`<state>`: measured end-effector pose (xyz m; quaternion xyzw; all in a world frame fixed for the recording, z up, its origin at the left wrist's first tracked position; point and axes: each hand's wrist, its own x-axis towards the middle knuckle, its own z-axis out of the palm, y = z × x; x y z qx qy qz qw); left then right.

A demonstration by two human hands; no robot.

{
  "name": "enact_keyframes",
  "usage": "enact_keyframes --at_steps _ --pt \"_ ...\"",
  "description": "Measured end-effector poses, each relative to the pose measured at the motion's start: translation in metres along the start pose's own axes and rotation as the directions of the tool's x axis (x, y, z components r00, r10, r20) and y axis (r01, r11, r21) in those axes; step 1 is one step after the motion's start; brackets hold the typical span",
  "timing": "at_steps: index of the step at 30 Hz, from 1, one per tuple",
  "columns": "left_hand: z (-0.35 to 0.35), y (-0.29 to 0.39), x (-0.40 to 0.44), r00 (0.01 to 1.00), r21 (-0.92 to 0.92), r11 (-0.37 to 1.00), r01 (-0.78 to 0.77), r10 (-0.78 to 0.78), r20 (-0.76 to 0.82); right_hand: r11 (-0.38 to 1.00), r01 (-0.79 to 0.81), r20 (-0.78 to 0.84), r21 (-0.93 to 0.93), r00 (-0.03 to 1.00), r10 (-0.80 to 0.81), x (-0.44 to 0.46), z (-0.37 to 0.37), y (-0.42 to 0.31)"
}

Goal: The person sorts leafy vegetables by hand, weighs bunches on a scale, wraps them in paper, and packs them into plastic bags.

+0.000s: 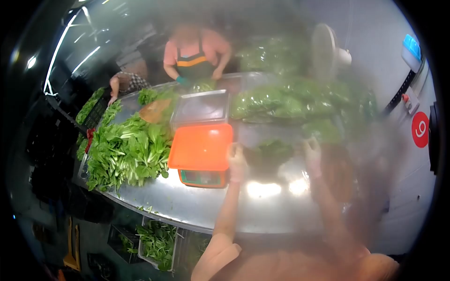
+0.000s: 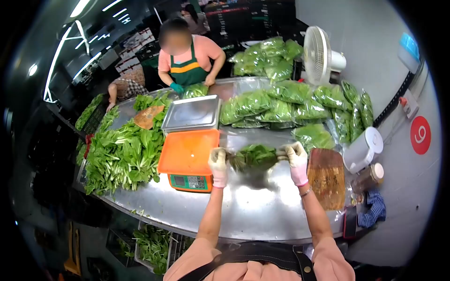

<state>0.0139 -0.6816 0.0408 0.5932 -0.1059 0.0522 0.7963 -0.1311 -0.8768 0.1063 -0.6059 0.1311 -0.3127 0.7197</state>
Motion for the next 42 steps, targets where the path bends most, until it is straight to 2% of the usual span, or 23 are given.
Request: enact_keyframes --at_steps 2,4,5,7,8,9,11,12,13,15,16,17,18,21,22,23,25,26,31,33,34,37,42 --pt "-0.002 0.006 -0.002 0.984 0.007 0.986 -0.17 0.169 0.053 0.993 0.001 -0.002 -0.121 1.0 -0.002 -0.013 0.004 -0.013" --pt "-0.014 -0.009 -0.012 0.992 -0.071 0.997 -0.043 0.05 0.113 0.97 -0.027 0.04 -0.242 0.998 0.038 -0.035 -0.005 0.005" --pt "-0.02 -0.031 -0.015 0.981 -0.022 0.992 -0.127 0.129 0.144 0.934 -0.062 0.056 -0.353 0.995 0.087 -0.047 -0.009 0.015" --pt "-0.045 -0.097 -0.032 0.958 0.035 0.981 0.19 -0.193 0.211 0.763 -0.197 0.065 -0.616 0.952 0.298 -0.071 -0.03 0.073" --pt "-0.05 -0.102 -0.047 0.924 0.25 0.931 0.267 -0.321 0.21 0.774 -0.185 0.085 -0.606 0.952 0.294 -0.088 -0.042 0.1" --pt "-0.05 -0.106 -0.052 0.931 0.312 0.917 0.249 -0.316 0.185 0.791 -0.139 0.118 -0.596 0.959 0.257 -0.093 -0.055 0.121" --pt "-0.049 -0.092 -0.05 0.939 0.261 0.939 0.225 -0.281 0.199 0.794 -0.051 0.134 -0.606 0.977 0.165 -0.095 -0.062 0.137" --pt "-0.045 -0.073 -0.052 0.94 0.275 0.926 0.259 -0.306 0.147 0.85 -0.197 0.069 -0.488 0.962 0.263 -0.096 -0.054 0.118" --pt "-0.039 -0.061 -0.053 0.942 0.278 0.918 0.284 -0.321 0.096 0.848 -0.201 0.062 -0.49 0.962 0.264 -0.098 -0.056 0.114" --pt "-0.04 -0.068 -0.053 0.913 0.343 0.864 0.368 -0.406 0.042 0.839 -0.371 -0.199 -0.398 0.928 0.316 -0.095 -0.06 0.108" --pt "-0.047 -0.082 -0.058 0.93 0.502 0.806 0.313 -0.367 0.01 0.789 -0.297 -0.244 -0.537 0.951 0.192 -0.092 -0.062 0.105" --pt "-0.051 -0.083 -0.065 0.944 0.65 0.715 0.258 -0.328 -0.014 0.837 -0.297 -0.288 -0.46 0.941 0.176 -0.085 -0.062 0.102" --pt "-0.052 -0.085 -0.066 0.942 0.653 0.711 0.261 -0.334 -0.013 0.814 -0.315 -0.316 -0.488 0.933 0.172 -0.079 -0.061 0.099" --pt "-0.044 -0.058 -0.07 0.588 0.307 0.654 0.691 -0.756 0.287 0.726 -0.316 -0.291 -0.611 0.942 0.166 -0.059 -0.056 0.117" --pt "-0.044 -0.059 -0.073 0.571 0.297 0.642 0.706 -0.765 0.297 0.661 -0.281 -0.227 -0.696 0.959 0.168 -0.058 -0.053 0.121" --pt "-0.049 -0.061 -0.076 0.569 0.299 0.638 0.709 -0.769 0.293 0.66 -0.284 -0.227 -0.695 0.958 0.174 -0.062 -0.053 0.122" --pt "-0.054 -0.063 -0.078 0.562 0.247 0.629 0.737 -0.773 0.294 0.664 -0.438 -0.143 -0.606 0.881 0.451 -0.064 -0.05 0.121" --pt "-0.055 -0.06 -0.08 0.563 0.245 0.629 0.738 -0.773 0.291 0.739 -0.412 -0.105 -0.533 0.899 0.425 -0.068 -0.056 0.135" --pt "-0.045 -0.04 -0.09 0.558 0.171 0.603 0.779 -0.791 0.248 0.771 -0.462 -0.079 -0.439 0.874 0.479 -0.075 -0.063 0.136" --pt "-0.037 -0.031 -0.097 0.593 0.243 0.63 0.737 -0.776 0.214 0.807 -0.369 -0.087 -0.461 0.924 0.373 -0.076 -0.064 0.135" --pt "-0.044 -0.038 -0.095 0.601 0.233 0.638 0.734 -0.769 0.215 0.783 -0.51 -0.114 -0.357 0.855 0.506 -0.075 -0.061 0.122" --pt "-0.065 -0.061 -0.087 0.595 0.172 0.637 0.751 -0.767 0.24 0.815 -0.513 -0.156 -0.269 0.859 0.488 -0.076 -0.065 0.127" --pt "-0.052 -0.046 -0.087 0.557 0.178 0.602 0.779 -0.793 0.246 0.824 -0.432 -0.153 -0.366 0.901 0.405 -0.082 -0.059 0.124"
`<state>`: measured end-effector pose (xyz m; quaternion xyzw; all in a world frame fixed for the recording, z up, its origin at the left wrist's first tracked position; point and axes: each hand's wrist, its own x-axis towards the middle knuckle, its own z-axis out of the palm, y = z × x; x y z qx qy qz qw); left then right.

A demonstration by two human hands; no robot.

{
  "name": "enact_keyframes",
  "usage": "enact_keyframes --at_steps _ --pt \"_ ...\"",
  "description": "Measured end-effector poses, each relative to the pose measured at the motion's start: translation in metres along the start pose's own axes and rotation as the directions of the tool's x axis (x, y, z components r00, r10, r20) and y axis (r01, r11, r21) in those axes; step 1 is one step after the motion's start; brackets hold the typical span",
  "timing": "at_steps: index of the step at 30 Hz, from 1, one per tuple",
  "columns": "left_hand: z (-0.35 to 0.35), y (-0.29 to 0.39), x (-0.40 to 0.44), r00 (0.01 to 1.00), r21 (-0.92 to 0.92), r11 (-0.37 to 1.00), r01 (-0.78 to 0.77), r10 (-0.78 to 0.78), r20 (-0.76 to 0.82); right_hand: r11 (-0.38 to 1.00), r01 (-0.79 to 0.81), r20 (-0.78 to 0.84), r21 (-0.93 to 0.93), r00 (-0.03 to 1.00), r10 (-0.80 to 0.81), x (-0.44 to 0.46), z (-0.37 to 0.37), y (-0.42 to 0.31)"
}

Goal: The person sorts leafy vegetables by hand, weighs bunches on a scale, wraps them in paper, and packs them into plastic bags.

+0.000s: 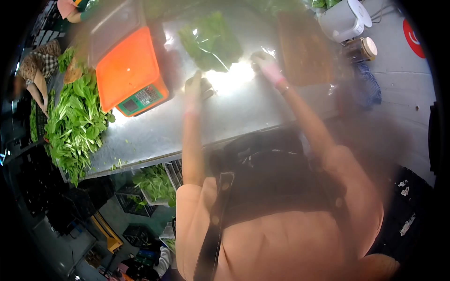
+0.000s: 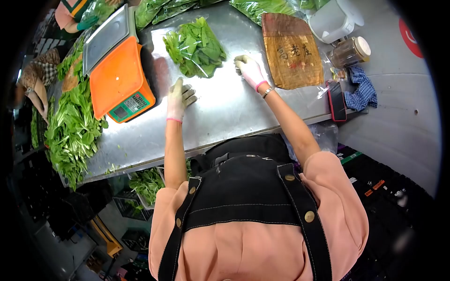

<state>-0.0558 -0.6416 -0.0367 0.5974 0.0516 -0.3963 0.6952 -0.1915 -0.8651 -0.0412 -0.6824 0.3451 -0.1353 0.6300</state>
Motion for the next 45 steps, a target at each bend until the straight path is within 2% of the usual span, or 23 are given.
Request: enact_keyframes --at_steps 1,3,6,9,12,13,14,15,17,18,20,22,24,31,34,36,37,39,40,42,43,44,45 --pt "0.002 -0.001 0.001 0.998 0.053 0.999 0.004 -0.007 0.064 1.0 -0.017 -0.018 0.011 1.0 0.018 -0.002 0.002 -0.001" --pt "0.0 -0.009 0.002 1.0 0.098 0.995 -0.009 0.007 0.022 1.0 0.001 -0.023 0.004 1.0 -0.001 0.001 -0.001 0.008" --pt "-0.01 -0.012 0.004 0.996 -0.005 0.999 -0.04 0.04 0.074 1.0 0.019 -0.037 -0.011 0.999 -0.019 0.004 -0.004 0.011" --pt "-0.018 -0.014 0.003 0.999 -0.017 0.999 -0.029 0.029 -0.022 0.999 0.015 -0.047 -0.036 0.999 -0.017 0.001 -0.004 0.012" --pt "-0.008 0.0 -0.011 1.0 -0.051 0.999 -0.012 0.011 -0.018 0.986 0.068 -0.164 -0.155 0.982 -0.093 -0.001 -0.001 0.012" --pt "-0.006 0.003 -0.014 1.0 -0.053 0.999 -0.01 0.009 -0.019 0.905 0.226 -0.268 -0.362 0.904 -0.333 -0.011 0.003 -0.004" --pt "-0.004 0.005 -0.017 0.999 -0.052 0.998 -0.021 0.02 -0.025 0.756 0.328 -0.309 -0.567 0.766 -0.563 -0.022 0.009 -0.019" --pt "-0.003 0.004 -0.019 0.999 -0.049 0.998 -0.029 0.028 -0.029 0.757 0.322 -0.308 -0.569 0.77 -0.558 -0.033 0.015 -0.031" --pt "-0.005 0.0 -0.016 0.999 -0.021 0.999 -0.036 0.035 -0.019 0.756 0.584 0.028 -0.297 0.796 -0.604 -0.052 0.032 -0.051" --pt "-0.006 -0.001 -0.013 0.998 0.006 0.998 -0.056 0.056 -0.008 0.756 0.58 0.023 -0.302 0.798 -0.603 -0.054 0.041 -0.051" --pt "-0.01 -0.004 -0.011 0.997 0.021 0.997 -0.07 0.07 0.033 0.589 0.725 0.3 -0.356 0.686 -0.663 -0.057 0.059 -0.045" --pt "-0.018 -0.003 -0.01 0.994 0.031 0.995 -0.09 0.088 0.066 0.526 0.766 0.362 -0.37 0.64 -0.677 -0.054 0.074 -0.035" --pt "-0.025 -0.001 -0.011 0.99 0.1 0.995 -0.008 -0.007 0.142 0.433 0.8 0.475 -0.416 0.597 -0.646 -0.049 0.087 -0.025" --pt "-0.025 0.003 -0.014 0.989 0.091 0.994 0.063 -0.075 0.127 0.32 0.833 0.507 -0.452 0.534 -0.676 -0.055 0.105 -0.022" --pt "-0.028 -0.004 -0.004 0.992 0.178 0.984 0.031 -0.051 0.114 0.337 0.803 0.511 -0.491 0.579 -0.635 -0.055 0.111 -0.028" --pt "-0.031 -0.013 0.005 0.991 0.266 0.96 -0.09 0.059 0.122 0.375 0.752 0.518 -0.541 0.65 -0.556 -0.055 0.114 -0.032" --pt "-0.033 -0.017 0.009 0.99 0.265 0.96 -0.087 0.054 0.128 0.376 0.747 0.515 -0.548 0.656 -0.552 -0.055 0.116 -0.035" --pt "-0.037 -0.024 0.017 0.966 0.427 0.867 -0.257 0.226 0.123 0.439 0.693 0.531 -0.572 0.721 -0.446 -0.056 0.119 -0.039" --pt "-0.035 -0.024 0.016 0.966 0.425 0.868 -0.256 0.22 0.132 0.44 0.686 0.525 -0.58 0.728 -0.441 -0.061 0.114 -0.037" --pt "-0.03 -0.016 0.005 0.984 0.239 0.959 -0.149 0.119 0.132 0.638 0.58 0.422 -0.507 0.812 -0.403 -0.083 0.082 -0.029" --pt "-0.03 -0.01 0.0 0.984 0.237 0.961 -0.144 0.113 0.141 0.672 0.521 0.367 -0.526 0.852 -0.373 -0.103 0.055 -0.024" --pt "-0.031 -0.004 -0.005 0.989 0.211 0.972 -0.101 0.076 0.125 0.813 0.338 0.232 -0.474 0.939 -0.255 -0.133 0.025 -0.027" --pt "-0.033 -0.001 -0.007 0.993 0.185 0.981 -0.056 0.035 0.111 0.944 -0.075 0.116 -0.321 0.986 0.118 -0.159 -0.008 -0.015"
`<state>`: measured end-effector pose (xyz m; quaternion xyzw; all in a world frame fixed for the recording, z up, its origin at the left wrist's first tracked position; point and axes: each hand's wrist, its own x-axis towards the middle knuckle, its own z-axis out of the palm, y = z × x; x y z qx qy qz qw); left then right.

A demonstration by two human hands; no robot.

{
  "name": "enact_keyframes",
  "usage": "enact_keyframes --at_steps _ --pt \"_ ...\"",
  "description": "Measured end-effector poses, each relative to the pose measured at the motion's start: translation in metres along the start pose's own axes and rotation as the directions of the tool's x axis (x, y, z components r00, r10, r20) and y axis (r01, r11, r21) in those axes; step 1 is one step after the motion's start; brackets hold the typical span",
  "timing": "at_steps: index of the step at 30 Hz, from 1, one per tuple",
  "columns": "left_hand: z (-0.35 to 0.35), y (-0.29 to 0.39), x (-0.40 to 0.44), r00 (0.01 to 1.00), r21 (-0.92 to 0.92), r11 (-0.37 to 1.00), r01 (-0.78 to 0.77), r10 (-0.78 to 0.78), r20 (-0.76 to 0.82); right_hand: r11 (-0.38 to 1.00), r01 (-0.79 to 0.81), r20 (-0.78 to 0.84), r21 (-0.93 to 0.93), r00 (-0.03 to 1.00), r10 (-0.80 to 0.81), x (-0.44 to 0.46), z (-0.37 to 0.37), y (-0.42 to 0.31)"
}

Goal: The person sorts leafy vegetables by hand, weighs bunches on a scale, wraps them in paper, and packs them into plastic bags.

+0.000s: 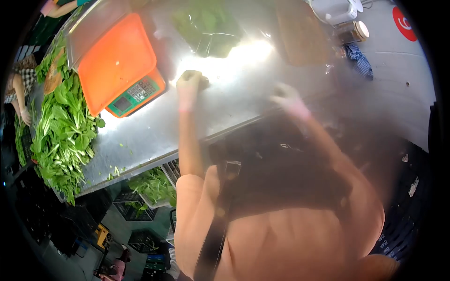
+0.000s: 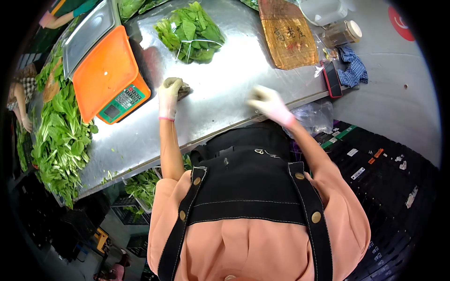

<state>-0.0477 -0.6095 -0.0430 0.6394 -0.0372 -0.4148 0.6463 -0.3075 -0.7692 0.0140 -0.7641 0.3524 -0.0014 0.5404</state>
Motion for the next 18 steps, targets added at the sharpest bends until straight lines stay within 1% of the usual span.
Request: enact_keyframes --at_steps 1,2,3,4,5,6,7,8,9,10,11,12,13,14,15,16,17,18 --pt "-0.004 -0.002 0.0 1.0 0.011 1.0 -0.005 0.004 0.029 0.95 -0.195 -0.048 0.244 0.976 0.213 -0.033 -0.019 0.015" --pt "-0.006 0.0 -0.002 0.999 0.008 1.0 0.006 -0.006 0.047 0.911 -0.327 -0.116 0.252 0.924 0.364 -0.063 -0.039 0.031" --pt "-0.007 0.004 -0.005 0.999 0.04 0.999 0.0 -0.001 0.042 0.76 -0.395 -0.053 0.516 0.871 0.489 -0.097 -0.053 0.065" --pt "-0.009 0.006 -0.006 0.999 0.073 0.997 -0.01 0.007 0.039 0.677 -0.474 -0.012 0.563 0.815 0.58 -0.129 -0.064 0.094" --pt "-0.015 0.003 -0.005 0.997 0.046 0.999 -0.009 0.005 0.079 0.661 -0.582 -0.002 0.474 0.75 0.662 -0.157 -0.069 0.121" --pt "-0.019 0.0 -0.005 0.995 0.042 0.999 -0.007 0.003 0.098 0.686 -0.701 -0.026 0.194 0.695 0.718 -0.18 -0.071 0.149" --pt "-0.022 -0.002 -0.005 0.992 0.104 0.988 -0.115 0.108 0.07 0.654 -0.704 -0.093 -0.277 0.697 0.711 -0.194 -0.072 0.169" --pt "-0.025 -0.004 -0.005 0.976 0.172 0.961 -0.218 0.213 0.049 0.537 -0.6 -0.145 -0.592 0.736 0.662 -0.202 -0.067 0.172" --pt "-0.027 -0.006 -0.006 0.955 0.312 0.909 -0.277 0.296 -0.015 0.507 -0.529 -0.215 -0.681 0.806 0.552 -0.203 -0.064 0.178" --pt "-0.025 -0.004 -0.002 0.954 0.31 0.909 -0.28 0.299 -0.012 0.564 -0.47 -0.278 -0.679 0.876 0.395 -0.186 -0.064 0.154" --pt "-0.026 -0.004 -0.002 0.8 0.578 0.631 -0.517 0.596 0.065 0.657 -0.415 -0.309 -0.63 0.91 0.278 -0.154 -0.064 0.109" --pt "-0.027 -0.002 -0.002 0.568 0.751 0.22 -0.622 0.787 0.241 0.652 -0.343 -0.406 -0.676 0.912 0.059 -0.123 -0.056 0.066" --pt "-0.026 -0.005 0.002 0.52 0.763 0.139 -0.631 0.806 0.282 0.726 -0.295 -0.424 -0.622 0.905 0.005 -0.087 -0.056 0.047" --pt "-0.024 -0.005 0.005 0.516 0.764 0.133 -0.631 0.808 0.284 0.792 -0.174 -0.471 -0.586 0.868 -0.158 -0.055 -0.049 0.025" --pt "-0.021 -0.005 0.011 0.452 0.744 0.039 -0.667 0.815 0.362 0.784 -0.004 -0.419 -0.62 0.847 -0.327 -0.023 -0.048 0.021" --pt "-0.02 -0.006 0.017 0.386 0.719 -0.058 -0.693 0.812 0.438 0.722 0.169 -0.36 -0.671 0.777 -0.516 0.008 -0.043 0.014" --pt "-0.024 -0.017 0.033 0.319 0.713 -0.171 -0.68 0.807 0.497 0.697 0.223 -0.296 -0.682 0.788 -0.541 0.038 -0.039 0.009" --pt "-0.021 -0.012 0.034 0.286 0.711 -0.264 -0.652 0.782 0.553 0.671 0.278 -0.233 -0.688 0.791 -0.566 0.066 -0.036 0.006"
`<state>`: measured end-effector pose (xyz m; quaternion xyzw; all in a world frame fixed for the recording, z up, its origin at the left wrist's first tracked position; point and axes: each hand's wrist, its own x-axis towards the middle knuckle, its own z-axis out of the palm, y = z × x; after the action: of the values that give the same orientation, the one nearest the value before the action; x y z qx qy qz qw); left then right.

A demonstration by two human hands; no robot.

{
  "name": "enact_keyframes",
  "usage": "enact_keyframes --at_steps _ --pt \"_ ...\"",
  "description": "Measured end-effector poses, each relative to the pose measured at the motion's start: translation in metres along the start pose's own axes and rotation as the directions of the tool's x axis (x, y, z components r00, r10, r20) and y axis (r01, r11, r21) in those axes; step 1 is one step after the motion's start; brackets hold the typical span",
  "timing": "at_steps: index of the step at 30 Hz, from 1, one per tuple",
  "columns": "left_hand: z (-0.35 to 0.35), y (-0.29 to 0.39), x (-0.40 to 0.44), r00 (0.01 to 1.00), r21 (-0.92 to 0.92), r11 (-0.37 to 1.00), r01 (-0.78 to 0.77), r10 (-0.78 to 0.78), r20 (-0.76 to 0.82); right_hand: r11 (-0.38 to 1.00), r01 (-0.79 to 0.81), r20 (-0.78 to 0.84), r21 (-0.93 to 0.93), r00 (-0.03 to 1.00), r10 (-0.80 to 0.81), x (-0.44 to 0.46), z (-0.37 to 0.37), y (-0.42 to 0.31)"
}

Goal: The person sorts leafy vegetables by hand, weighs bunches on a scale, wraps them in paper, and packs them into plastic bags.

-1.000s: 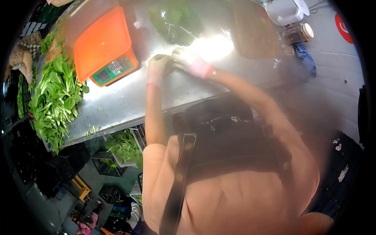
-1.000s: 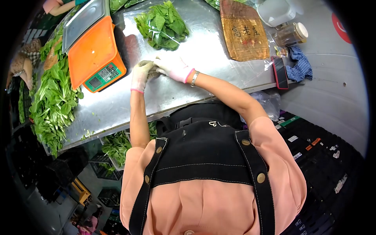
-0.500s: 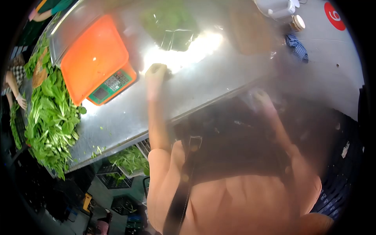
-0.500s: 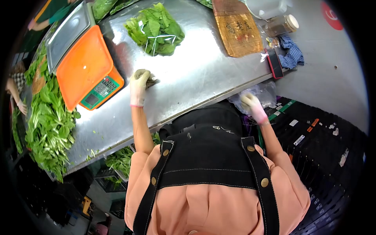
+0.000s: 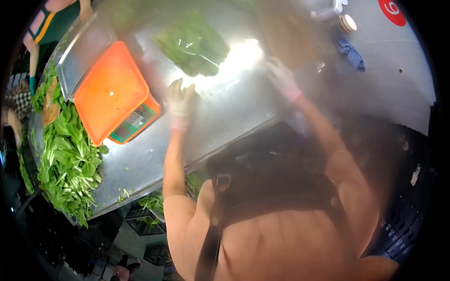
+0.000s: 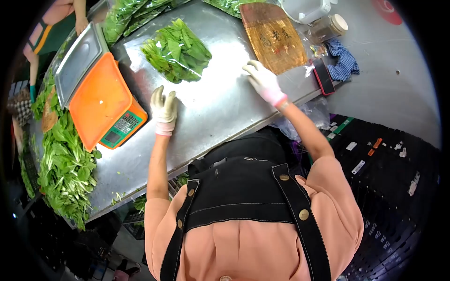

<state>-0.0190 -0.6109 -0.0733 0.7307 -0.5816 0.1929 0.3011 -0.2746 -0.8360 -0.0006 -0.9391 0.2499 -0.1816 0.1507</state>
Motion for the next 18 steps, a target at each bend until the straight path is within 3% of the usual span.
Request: enact_keyframes --at_steps 2,6,9,10,13,15,16,18 --pt "0.002 0.0 0.011 0.995 0.014 0.995 -0.1 0.1 -0.03 0.978 0.206 0.035 0.039 0.978 -0.207 0.035 0.032 0.013" --pt "0.002 0.007 0.02 0.995 -0.012 0.997 -0.078 0.078 0.06 0.904 0.422 0.009 0.074 0.906 -0.424 0.076 0.044 0.007" --pt "-0.003 0.012 0.024 0.994 -0.026 0.997 -0.071 0.073 0.077 0.903 0.278 0.18 0.329 0.92 -0.349 0.086 0.053 0.006" --pt "-0.003 0.012 0.023 0.994 -0.018 0.998 -0.067 0.068 0.084 0.898 0.28 0.179 0.339 0.918 -0.354 0.086 0.055 0.007" --pt "-0.005 0.013 0.02 0.99 -0.019 0.999 0.033 -0.03 0.134 0.854 0.322 0.152 0.409 0.899 -0.411 0.087 0.06 0.015" --pt "-0.008 0.017 0.023 0.991 -0.075 0.988 0.132 -0.129 0.047 0.803 0.451 -0.048 0.39 0.881 -0.471 0.088 0.07 0.026" --pt "-0.011 0.017 0.025 0.99 -0.061 0.989 0.134 -0.131 0.046 0.795 0.459 -0.055 0.397 0.876 -0.478 0.091 0.067 0.024" --pt "-0.017 0.017 0.031 0.978 -0.088 0.974 0.21 -0.209 0.02 0.702 0.119 0.071 0.702 0.969 -0.235 0.092 0.053 0.01"
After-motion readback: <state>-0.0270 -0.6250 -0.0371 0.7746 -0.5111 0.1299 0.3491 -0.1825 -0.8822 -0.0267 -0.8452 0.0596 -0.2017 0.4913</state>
